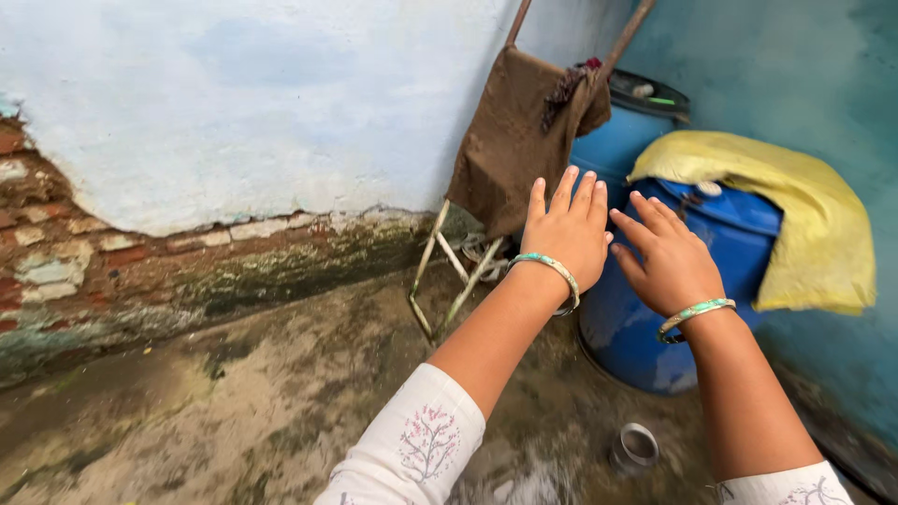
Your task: The person uses a cup to pour water from a blue barrel into a white bucket and then pours the water into the back of a washing machine while manipulating internal components and a cloth.
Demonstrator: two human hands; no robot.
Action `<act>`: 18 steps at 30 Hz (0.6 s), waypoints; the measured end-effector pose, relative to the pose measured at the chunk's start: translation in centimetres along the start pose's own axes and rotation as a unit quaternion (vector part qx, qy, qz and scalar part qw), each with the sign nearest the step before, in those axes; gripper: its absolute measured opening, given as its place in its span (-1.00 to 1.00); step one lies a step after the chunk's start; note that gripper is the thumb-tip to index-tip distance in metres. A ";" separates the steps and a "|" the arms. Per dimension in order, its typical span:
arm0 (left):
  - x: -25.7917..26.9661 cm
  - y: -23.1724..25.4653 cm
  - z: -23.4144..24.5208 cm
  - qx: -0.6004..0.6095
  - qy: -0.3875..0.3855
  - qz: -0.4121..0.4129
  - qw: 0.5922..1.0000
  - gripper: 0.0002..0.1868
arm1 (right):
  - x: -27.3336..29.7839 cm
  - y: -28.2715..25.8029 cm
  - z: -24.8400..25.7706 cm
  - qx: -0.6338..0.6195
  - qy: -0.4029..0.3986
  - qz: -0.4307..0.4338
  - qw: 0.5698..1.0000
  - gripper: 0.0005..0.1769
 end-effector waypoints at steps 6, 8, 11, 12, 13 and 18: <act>-7.2 -7.8 -3.3 -0.011 0.007 0.004 1.000 -0.27 | -9.0 0.5 -6.9 -0.001 0.026 0.014 1.000 -0.50; -10.0 -10.6 -4.6 -0.017 0.016 -0.010 1.000 -0.28 | -12.1 0.6 -9.6 0.012 0.034 0.014 0.999 -0.47; -14.1 -15.2 -6.3 -0.031 0.037 -0.042 0.998 -0.30 | -17.0 1.3 -14.0 0.016 0.060 0.003 0.998 -0.43; -14.8 -16.6 -6.8 -0.033 0.042 -0.052 0.997 -0.31 | -18.0 1.4 -15.3 0.013 0.066 -0.002 0.998 -0.41; -16.5 -18.0 -6.8 -0.028 0.022 -0.048 0.998 -0.30 | -19.9 1.4 -16.4 0.023 0.053 -0.009 0.998 -0.41; -23.3 -23.6 -10.4 -0.047 -0.022 -0.054 0.997 -0.29 | -25.4 3.6 -24.3 0.029 0.034 -0.055 0.997 -0.41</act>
Point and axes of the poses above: each hand's wrist, its own x-axis away from the middle knuckle, its own z-axis out of the back of the hand, y = z × x, the point moved 2 cm from there along -x, towards the middle knuckle, and after that the axes turned 15 degrees about x, right-handed, at the moved point
